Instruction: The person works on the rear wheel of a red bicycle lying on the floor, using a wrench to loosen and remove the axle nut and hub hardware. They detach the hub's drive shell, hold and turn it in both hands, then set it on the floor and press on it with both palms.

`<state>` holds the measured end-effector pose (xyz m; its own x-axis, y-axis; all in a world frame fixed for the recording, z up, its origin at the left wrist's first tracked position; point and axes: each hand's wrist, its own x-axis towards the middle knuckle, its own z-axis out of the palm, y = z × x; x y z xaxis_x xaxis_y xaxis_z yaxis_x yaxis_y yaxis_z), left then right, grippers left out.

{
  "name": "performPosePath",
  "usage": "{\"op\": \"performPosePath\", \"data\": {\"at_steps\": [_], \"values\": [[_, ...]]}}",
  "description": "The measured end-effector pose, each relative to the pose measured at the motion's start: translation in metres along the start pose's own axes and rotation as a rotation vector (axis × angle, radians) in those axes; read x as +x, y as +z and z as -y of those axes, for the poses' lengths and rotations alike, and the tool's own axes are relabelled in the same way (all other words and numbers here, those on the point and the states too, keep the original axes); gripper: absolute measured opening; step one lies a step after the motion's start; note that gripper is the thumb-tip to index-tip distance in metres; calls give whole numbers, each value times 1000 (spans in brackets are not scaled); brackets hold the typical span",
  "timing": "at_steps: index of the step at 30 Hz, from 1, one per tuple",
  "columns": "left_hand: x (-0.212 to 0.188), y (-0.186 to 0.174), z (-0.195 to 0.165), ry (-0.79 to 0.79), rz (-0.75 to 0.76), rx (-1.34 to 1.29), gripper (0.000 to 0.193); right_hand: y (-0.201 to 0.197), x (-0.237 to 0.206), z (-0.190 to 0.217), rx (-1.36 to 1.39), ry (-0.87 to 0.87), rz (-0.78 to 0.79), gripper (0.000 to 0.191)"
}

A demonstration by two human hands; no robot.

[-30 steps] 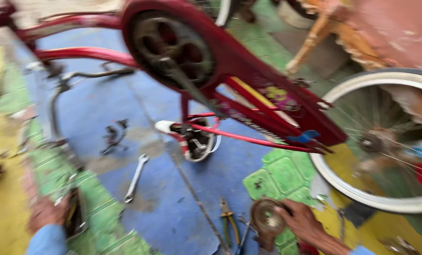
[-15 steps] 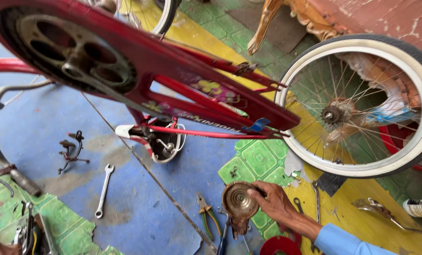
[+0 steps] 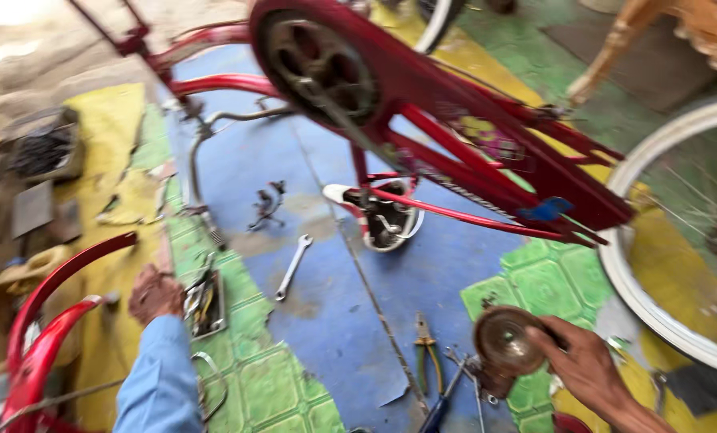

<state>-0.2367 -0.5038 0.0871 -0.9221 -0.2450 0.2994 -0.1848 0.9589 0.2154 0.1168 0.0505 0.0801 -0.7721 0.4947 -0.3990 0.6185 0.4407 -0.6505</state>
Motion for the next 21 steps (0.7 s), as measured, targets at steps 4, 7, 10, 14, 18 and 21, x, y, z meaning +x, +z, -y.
{"op": "performPosePath", "data": {"at_steps": [4,7,10,14,18,21], "values": [[-6,-10,-5,-42,0,-45,19,-2,-3,-7,-13,-106,-20,42],[-4,-15,-3,-88,12,-108,20,3,-1,-6,-18,58,24,45],[-2,-11,4,-148,45,-150,18,9,-1,-2,3,108,35,50],[-7,-1,16,-213,77,-213,15,14,2,-1,-55,184,121,52],[-14,7,22,-209,56,-256,12,21,5,-3,-18,141,89,58],[-16,14,24,-217,38,-327,12,23,5,-2,-31,171,105,56]]}}
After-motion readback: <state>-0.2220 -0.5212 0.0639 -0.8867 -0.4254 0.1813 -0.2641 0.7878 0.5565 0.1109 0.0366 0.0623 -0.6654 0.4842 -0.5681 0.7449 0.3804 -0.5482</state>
